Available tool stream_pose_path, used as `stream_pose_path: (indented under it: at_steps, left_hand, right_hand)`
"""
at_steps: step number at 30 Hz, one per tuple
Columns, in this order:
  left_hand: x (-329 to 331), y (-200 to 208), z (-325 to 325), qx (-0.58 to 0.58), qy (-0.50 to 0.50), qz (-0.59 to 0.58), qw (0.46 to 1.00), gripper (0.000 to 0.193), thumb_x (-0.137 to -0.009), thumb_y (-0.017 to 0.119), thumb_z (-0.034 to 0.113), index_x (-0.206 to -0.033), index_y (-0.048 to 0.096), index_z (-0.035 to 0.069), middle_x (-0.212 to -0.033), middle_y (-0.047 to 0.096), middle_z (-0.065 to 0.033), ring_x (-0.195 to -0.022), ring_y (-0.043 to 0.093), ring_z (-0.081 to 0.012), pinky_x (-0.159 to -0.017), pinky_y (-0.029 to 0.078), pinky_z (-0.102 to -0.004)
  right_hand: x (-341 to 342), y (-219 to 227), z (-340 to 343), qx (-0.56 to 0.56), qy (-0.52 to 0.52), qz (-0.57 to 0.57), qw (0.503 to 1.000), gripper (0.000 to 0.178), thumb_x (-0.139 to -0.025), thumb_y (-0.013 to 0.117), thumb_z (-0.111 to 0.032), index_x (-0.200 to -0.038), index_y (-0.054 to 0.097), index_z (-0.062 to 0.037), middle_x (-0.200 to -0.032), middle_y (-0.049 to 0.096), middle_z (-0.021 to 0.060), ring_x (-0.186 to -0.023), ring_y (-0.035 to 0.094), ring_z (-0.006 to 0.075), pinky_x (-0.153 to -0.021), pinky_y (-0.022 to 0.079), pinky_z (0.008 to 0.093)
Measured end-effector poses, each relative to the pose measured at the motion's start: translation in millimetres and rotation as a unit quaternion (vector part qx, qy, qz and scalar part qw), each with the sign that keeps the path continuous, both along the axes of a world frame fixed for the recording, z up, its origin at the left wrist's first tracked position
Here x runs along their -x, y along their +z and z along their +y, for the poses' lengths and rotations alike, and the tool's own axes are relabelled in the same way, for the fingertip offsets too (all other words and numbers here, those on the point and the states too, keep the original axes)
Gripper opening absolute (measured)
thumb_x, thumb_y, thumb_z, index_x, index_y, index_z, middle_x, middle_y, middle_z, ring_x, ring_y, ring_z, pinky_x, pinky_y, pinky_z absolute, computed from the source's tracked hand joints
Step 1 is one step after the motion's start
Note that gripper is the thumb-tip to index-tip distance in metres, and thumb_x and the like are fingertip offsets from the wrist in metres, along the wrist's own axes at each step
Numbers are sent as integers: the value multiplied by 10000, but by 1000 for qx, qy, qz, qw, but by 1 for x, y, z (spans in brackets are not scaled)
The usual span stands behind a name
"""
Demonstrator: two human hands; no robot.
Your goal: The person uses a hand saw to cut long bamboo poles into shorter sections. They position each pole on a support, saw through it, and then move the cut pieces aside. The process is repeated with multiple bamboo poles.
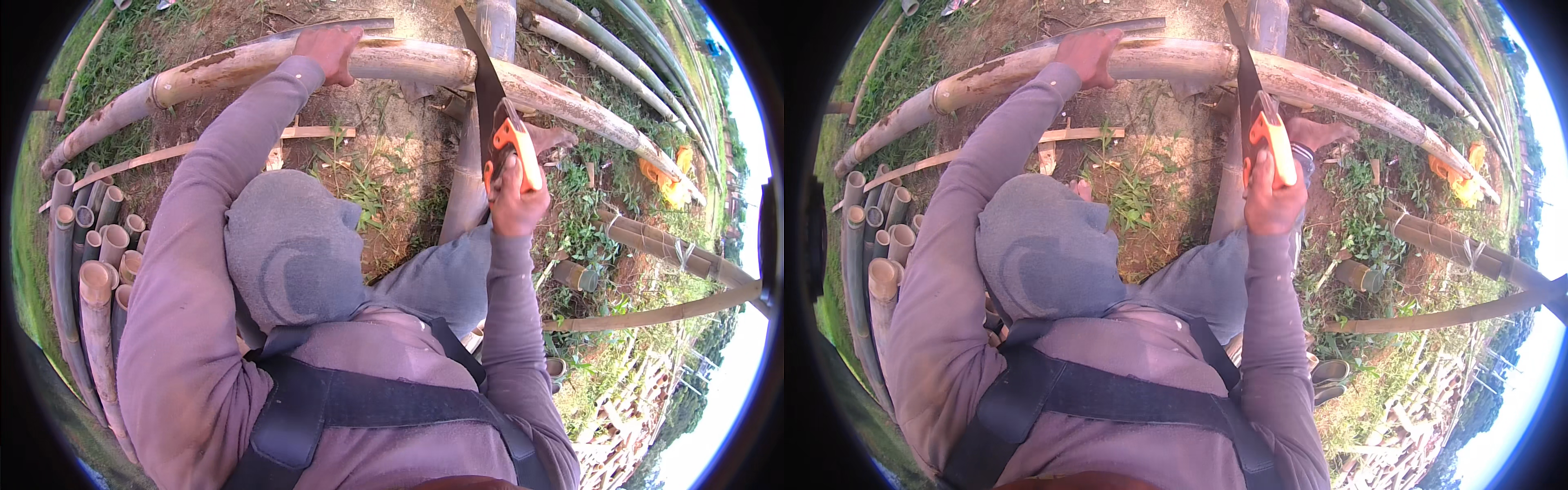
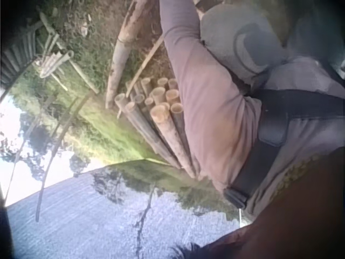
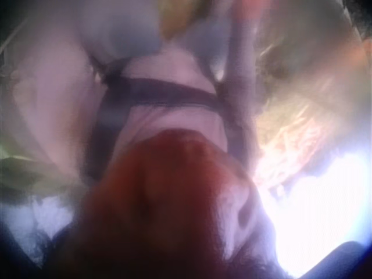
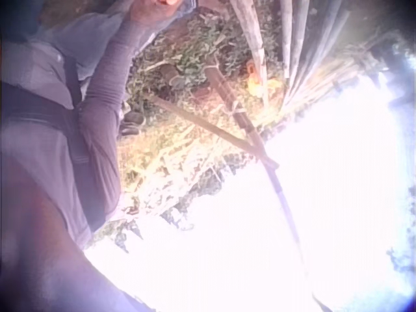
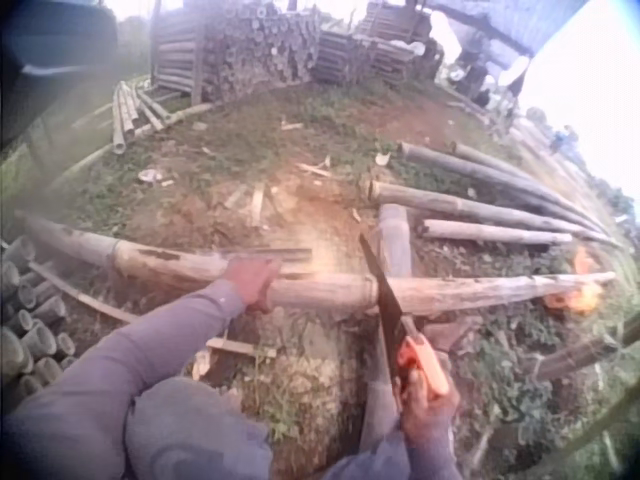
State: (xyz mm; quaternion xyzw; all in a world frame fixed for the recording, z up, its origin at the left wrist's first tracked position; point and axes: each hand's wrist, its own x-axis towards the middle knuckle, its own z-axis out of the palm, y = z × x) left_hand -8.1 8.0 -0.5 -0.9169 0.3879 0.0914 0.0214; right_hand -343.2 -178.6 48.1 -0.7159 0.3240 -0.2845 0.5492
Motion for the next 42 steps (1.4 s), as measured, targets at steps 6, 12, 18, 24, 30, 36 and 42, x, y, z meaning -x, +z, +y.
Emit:
stream_pose_path:
  at_steps: [6, 12, 18, 24, 30, 36, 42]
  left_hand:
    - [3, -10, -6, 6, -16, -14, 1000, 910, -698, 913, 371, -1472, 490, 147, -1300, 680, -153, -1202, 674, -348, -1006, 550, -479]
    - [2, 3, -14, 18, -27, 6, 999, 908, -701, 911, 366, -1473, 492, 136, -1279, 688, -153, -1161, 691, -351, -980, 564, -484]
    - [-2, -5, 1, 21, -7, -2, 1000, 900, -697, 909, 375, -1457, 505, 115, -1253, 697, -152, -1145, 698, -342, -974, 564, -491]
    - [0, -23, -7, 41, -37, -66, 996, 914, -687, 911, 392, -1468, 507, 140, -1271, 692, -140, -1165, 690, -333, -975, 559, -499]
    - [-11, -14, -5, 71, -73, -7, 995, 734, -670, 883, 432, -1296, 668, 114, -1246, 700, -205, -1162, 668, -392, -1031, 516, -500]
    - [-14, -22, -5, 80, -49, 6, 996, 699, -567, 892, 368, -1178, 670, 110, -1080, 718, -201, -1045, 681, -447, -889, 541, -571]
    - [-11, -37, -12, 123, -59, -55, 989, 713, -567, 890, 356, -1208, 668, 133, -1079, 718, -204, -1025, 674, -458, -864, 531, -578]
  right_hand:
    - [109, -16, 54, 32, -45, -12, 998, 191, -1032, 673, -123, -1128, 631, 36, -733, 652, 46, -557, 597, 73, -510, 486, 229]
    - [-98, -8, -39, 75, -24, -22, 997, 217, -1012, 742, -176, -994, 668, 27, -783, 684, 13, -658, 597, 58, -571, 483, 250]
    - [89, -19, 45, 30, -52, 15, 998, 187, -1017, 706, -120, -1051, 602, 31, -701, 642, 40, -547, 596, 70, -498, 475, 238]
    - [50, -63, 12, 97, -34, -7, 995, 226, -1018, 718, -171, -1073, 619, 25, -740, 658, 48, -591, 593, 79, -516, 478, 226]
    - [-73, -40, -22, 5, -23, -90, 996, 178, -1010, 734, -129, -968, 634, 12, -763, 668, 19, -623, 591, 49, -547, 476, 227]
    - [132, -29, 65, 41, -30, -13, 999, 199, -1025, 689, -138, -1057, 592, 32, -647, 614, 44, -519, 572, 83, -493, 468, 237]
    - [-33, -64, -25, 20, -25, -60, 998, 167, -1013, 727, -128, -959, 650, 10, -746, 654, 23, -605, 570, 54, -526, 456, 234]
